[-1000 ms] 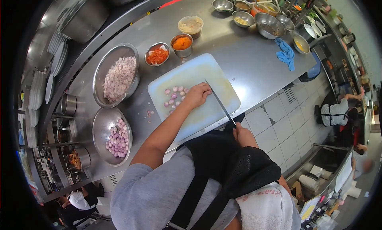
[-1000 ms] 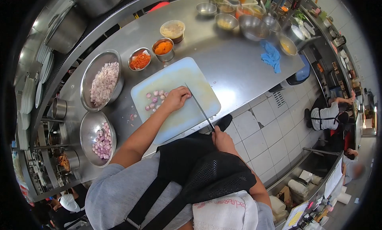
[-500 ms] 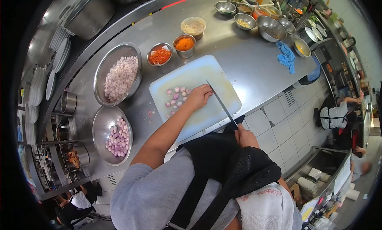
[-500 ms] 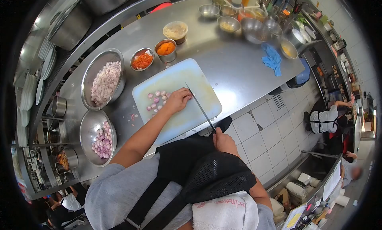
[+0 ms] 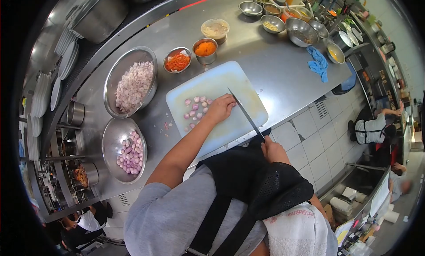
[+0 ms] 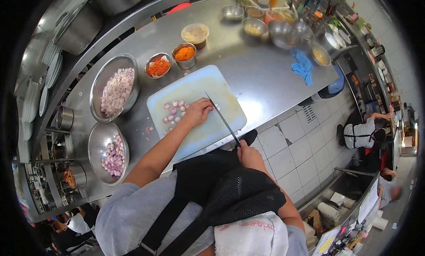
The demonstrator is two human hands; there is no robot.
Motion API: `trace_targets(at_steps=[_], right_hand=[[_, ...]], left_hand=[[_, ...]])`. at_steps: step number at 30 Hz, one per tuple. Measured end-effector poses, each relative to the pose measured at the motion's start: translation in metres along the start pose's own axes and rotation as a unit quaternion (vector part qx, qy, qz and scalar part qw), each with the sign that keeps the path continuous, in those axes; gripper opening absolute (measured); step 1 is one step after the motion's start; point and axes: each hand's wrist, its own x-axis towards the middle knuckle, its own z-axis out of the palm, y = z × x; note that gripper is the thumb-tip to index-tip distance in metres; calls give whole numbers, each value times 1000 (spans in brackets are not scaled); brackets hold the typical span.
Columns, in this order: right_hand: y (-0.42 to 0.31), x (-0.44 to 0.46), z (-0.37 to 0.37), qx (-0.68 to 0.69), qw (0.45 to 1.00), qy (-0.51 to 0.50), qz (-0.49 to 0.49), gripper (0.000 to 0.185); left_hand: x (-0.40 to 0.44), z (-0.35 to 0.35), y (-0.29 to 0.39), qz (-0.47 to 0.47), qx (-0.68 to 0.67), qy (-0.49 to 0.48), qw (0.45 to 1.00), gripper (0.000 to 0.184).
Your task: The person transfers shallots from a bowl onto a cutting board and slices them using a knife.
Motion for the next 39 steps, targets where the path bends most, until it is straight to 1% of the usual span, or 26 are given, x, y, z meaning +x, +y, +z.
trace_targets(at_steps=[2, 5, 7, 8, 10, 14, 15, 17, 18, 19, 21, 23, 24, 26, 27, 29, 30, 32, 33, 35, 36, 38, 39], right_hand=[[2, 2, 7, 6, 1000, 1, 14, 23], [10, 9, 6, 14, 1000, 3, -20, 23], [2, -1, -7, 2, 999, -25, 23, 25], [5, 4, 3, 4, 999, -23, 22, 25], [17, 13, 27, 81, 997, -21, 6, 25], [20, 29, 11, 106, 994, -26, -18, 27], [26, 30, 10, 116, 992, -35, -20, 28], [32, 29, 9, 124, 991, -41, -24, 28], [34, 27, 10, 147, 988, -43, -23, 29], [35, 25, 11, 171, 984, -47, -21, 30], [33, 22, 14, 173, 984, -40, -19, 30], [31, 19, 17, 178, 983, -34, -13, 30], [30, 19, 17, 173, 984, -33, -11, 30], [29, 16, 18, 171, 985, -33, -3, 30], [29, 15, 18, 172, 984, -37, 0, 30], [29, 10, 20, 175, 984, -41, 5, 30], [27, 8, 21, 177, 984, -33, 9, 29], [25, 6, 24, 178, 984, -27, 12, 29], [23, 5, 25, 178, 984, -24, 17, 29], [22, 6, 28, 178, 984, -19, 22, 29], [23, 7, 29, 162, 986, -32, 29, 32], [24, 7, 28, 146, 988, -42, 37, 35], [22, 6, 26, 160, 986, -31, 27, 32]], left_hand=[[0, 1, 1, 5, -16, 2, 1000, 7], [-2, 3, -3, 2, -5, -1, 1000, 7], [-3, 5, -5, 5, -1, 5, 1000, 6], [-2, 4, -5, 11, 1, 9, 1000, 6], [-1, 0, -1, 2, -8, 9, 1000, 7], [-4, 2, 6, -11, -18, 2, 1000, 8], [-5, 2, 3, -7, -15, 3, 1000, 8], [-7, 6, -3, 66, 34, 8, 997, 10], [-6, 9, -7, 67, 35, 10, 997, 10], [-6, 11, -11, 52, 30, -2, 998, 11], [-8, 9, -10, 35, 27, -15, 999, 13], [-5, 4, -10, -34, 40, -54, 997, 18], [-3, -2, -3, -35, 39, -56, 997, 18], [2, -10, 7, -176, -35, -15, 984, 23], [4, -12, 2, -178, -36, -20, 983, 23], [5, -20, -4, -157, -82, 64, 982, 23], [3, -22, -4, -159, -82, 62, 982, 23], [0, -25, -5, -42, 1, -29, 999, 23], [-2, -21, -5, -43, 1, -30, 999, 23], [-2, -8, -3, 35, 52, -58, 996, 27], [-1, -4, -4, 36, 52, -59, 996, 27], [2, 4, -9, -76, 22, -75, 994, 26], [2, 8, -13, -74, 21, -75, 994, 26]])
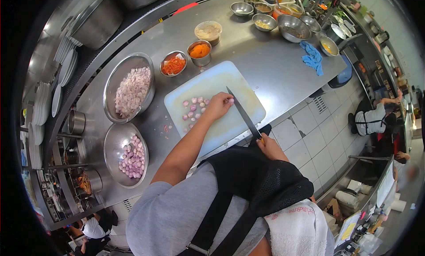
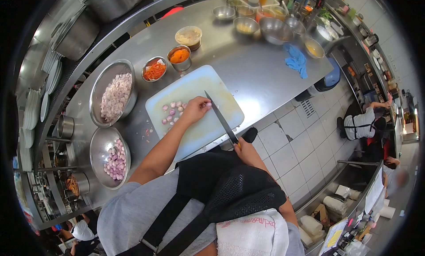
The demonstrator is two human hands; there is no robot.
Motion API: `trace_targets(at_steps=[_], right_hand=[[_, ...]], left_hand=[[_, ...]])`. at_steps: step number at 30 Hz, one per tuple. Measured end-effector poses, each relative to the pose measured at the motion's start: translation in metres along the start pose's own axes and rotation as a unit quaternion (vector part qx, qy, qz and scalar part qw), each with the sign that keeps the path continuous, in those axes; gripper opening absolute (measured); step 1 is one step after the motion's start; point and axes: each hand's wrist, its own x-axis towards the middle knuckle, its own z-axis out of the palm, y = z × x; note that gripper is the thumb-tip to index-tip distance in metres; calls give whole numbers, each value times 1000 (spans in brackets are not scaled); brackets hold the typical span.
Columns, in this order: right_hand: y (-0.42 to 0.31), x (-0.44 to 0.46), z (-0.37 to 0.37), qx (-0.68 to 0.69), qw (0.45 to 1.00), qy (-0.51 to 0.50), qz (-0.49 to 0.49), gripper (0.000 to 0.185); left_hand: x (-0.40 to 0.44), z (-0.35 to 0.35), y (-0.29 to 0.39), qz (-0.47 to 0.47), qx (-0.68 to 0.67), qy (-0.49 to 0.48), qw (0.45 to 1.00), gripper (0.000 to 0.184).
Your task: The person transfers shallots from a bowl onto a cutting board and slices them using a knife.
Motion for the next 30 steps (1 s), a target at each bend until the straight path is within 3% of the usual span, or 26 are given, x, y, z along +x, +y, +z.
trace_targets(at_steps=[2, 3, 5, 11, 15, 17, 21, 22, 23, 30], right_hand=[[0, -1, -1, 13, 1000, 10, -14, 30], [2, -2, 1, 16, 1000, 10, -13, 30], [3, -1, 2, 20, 1000, 6, -16, 30], [3, 2, -3, 13, 1000, -8, -13, 30], [6, 4, 0, 6, 1000, -5, -8, 31], [5, 2, 0, 1, 1000, -2, 0, 31], [3, 1, 2, -16, 1000, 1, 7, 34], [3, 1, 3, -22, 999, -12, 21, 36], [2, 1, 3, -22, 999, -12, 22, 36], [-4, -4, 6, -59, 998, 25, -1, 29]], left_hand=[[4, -2, -2, -122, -296, 14, 947, 30], [4, -9, -1, -120, -295, 15, 948, 30], [-2, -25, 4, -194, -600, -17, 776, 37], [-9, -55, 35, -150, -679, -63, 716, 42], [-8, -53, 36, -159, -644, -62, 745, 38], [-6, -38, 22, -117, -482, -37, 868, 32], [-10, -5, 15, -112, -358, 6, 927, 26], [-14, -1, 18, -61, -190, 42, 979, 27], [-16, 2, 20, -8, -15, 78, 997, 29], [-14, 5, 14, 46, 3, 77, 996, 22]])
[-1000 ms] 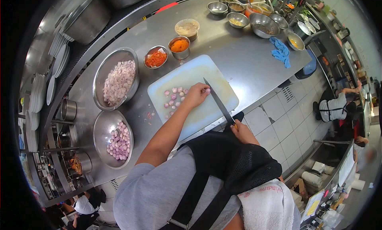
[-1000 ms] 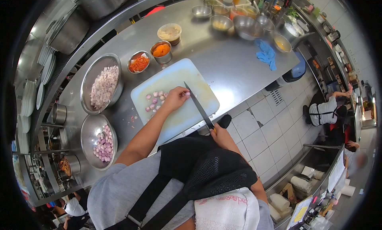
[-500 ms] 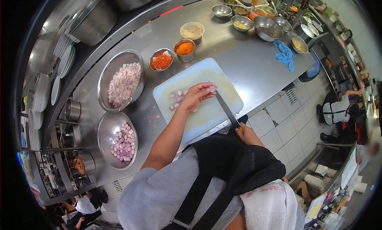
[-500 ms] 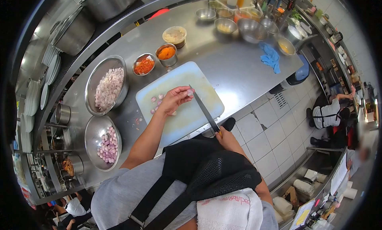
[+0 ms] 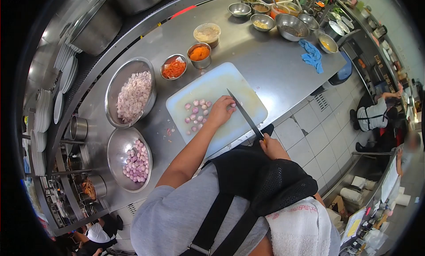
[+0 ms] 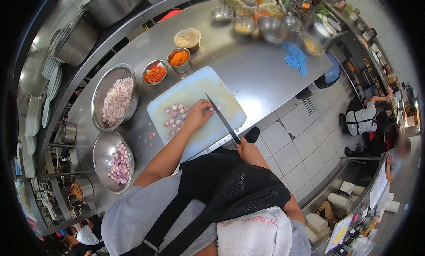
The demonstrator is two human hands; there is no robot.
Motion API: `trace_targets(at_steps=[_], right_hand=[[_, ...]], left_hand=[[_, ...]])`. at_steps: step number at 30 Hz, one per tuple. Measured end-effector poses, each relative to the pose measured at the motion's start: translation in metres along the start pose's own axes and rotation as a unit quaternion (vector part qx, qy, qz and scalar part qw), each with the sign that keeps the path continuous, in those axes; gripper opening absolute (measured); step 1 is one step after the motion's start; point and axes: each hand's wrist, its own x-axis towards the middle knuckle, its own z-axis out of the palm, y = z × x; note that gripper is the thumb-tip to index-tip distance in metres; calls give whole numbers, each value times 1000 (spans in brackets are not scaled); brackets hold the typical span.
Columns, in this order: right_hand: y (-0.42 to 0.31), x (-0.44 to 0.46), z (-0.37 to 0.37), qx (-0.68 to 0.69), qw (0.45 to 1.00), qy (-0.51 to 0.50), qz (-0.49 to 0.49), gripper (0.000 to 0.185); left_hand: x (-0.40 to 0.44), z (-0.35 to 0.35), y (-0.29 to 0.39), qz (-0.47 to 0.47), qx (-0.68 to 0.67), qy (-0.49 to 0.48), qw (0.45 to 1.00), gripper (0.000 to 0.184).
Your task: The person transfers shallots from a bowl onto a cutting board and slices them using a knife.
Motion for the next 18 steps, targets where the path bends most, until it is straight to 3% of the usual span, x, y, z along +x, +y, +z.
trace_targets(at_steps=[2, 5, 14, 18], right_hand=[[1, 1, 1, -15, 1000, 7, 2, 28], [4, 1, 1, -28, 1000, 9, -7, 28], [-21, -12, -17, -108, 994, -16, 32, 23], [-10, 11, -5, -76, 997, 17, -28, 23]], left_hand=[[0, -4, 9, 22, -37, 58, 997, 16], [2, -7, 0, 30, -15, -16, 999, 11], [5, -4, -9, 71, -10, -14, 997, 9], [3, -1, -11, 83, -12, -5, 996, 10]])
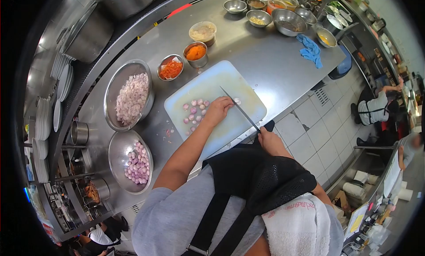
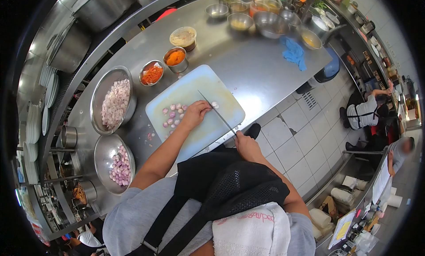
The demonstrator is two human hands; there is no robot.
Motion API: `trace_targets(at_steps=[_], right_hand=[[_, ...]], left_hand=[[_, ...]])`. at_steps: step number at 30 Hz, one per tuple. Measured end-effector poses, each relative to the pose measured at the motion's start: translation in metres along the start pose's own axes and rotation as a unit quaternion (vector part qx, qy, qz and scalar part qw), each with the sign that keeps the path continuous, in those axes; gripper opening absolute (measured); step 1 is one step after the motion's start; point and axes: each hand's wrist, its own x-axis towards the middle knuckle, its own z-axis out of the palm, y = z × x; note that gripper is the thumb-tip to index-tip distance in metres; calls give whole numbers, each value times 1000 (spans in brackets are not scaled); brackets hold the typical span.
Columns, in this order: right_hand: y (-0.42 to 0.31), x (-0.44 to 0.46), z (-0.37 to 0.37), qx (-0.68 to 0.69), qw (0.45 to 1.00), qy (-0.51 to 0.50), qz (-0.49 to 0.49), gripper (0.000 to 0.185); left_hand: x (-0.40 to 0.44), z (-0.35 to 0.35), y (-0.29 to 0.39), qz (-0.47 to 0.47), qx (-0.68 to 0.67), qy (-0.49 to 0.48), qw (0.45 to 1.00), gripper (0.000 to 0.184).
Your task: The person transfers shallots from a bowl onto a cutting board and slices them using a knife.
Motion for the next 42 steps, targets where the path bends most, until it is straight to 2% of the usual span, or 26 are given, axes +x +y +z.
trace_targets(at_steps=[2, 4, 7, 11, 14, 16, 19, 22, 29, 31, 35, 38, 42], right_hand=[[-11, -4, -17, -4, 1000, 2, -11, 23], [-21, -13, -30, -12, 999, -24, 25, 24], [7, 7, 9, 19, 1000, 4, -24, 25], [-14, 5, -18, -13, 1000, -9, -17, 25], [-14, 1, -14, -13, 999, -28, 25, 24], [3, 11, 5, 23, 1000, -6, -19, 23], [-22, 2, -29, -7, 1000, -20, -14, 24], [-7, 3, -2, 8, 1000, -18, 2, 23], [-12, 5, -15, 13, 999, -30, 5, 24], [9, 15, 22, 70, 997, -9, -22, 24], [8, 24, -5, 85, 995, -24, -46, 25], [14, 26, -12, 96, 993, -48, -49, 27], [10, 12, -9, 108, 993, -39, -13, 28]], left_hand=[[1, -3, 1, -9, 3, -14, 1000, 10], [2, -3, 0, -13, 7, -16, 1000, 10], [0, -2, -3, -15, 0, -16, 1000, 11], [0, -1, 0, -8, 12, -4, 1000, 12], [0, -2, 5, -21, 3, 2, 1000, 12], [-2, -1, 3, -27, -7, -4, 1000, 12], [-3, 1, 3, -15, 5, 4, 1000, 12], [2, -4, 4, 1, 18, 9, 1000, 12], [-2, -1, -1, -5, 6, 7, 1000, 8], [-4, -4, 3, -20, 4, -1, 1000, 9], [1, -7, 15, -40, -10, -6, 999, 11], [4, -9, 12, -18, 2, -15, 1000, 13], [7, -13, 16, -60, 47, -11, 997, 11]])
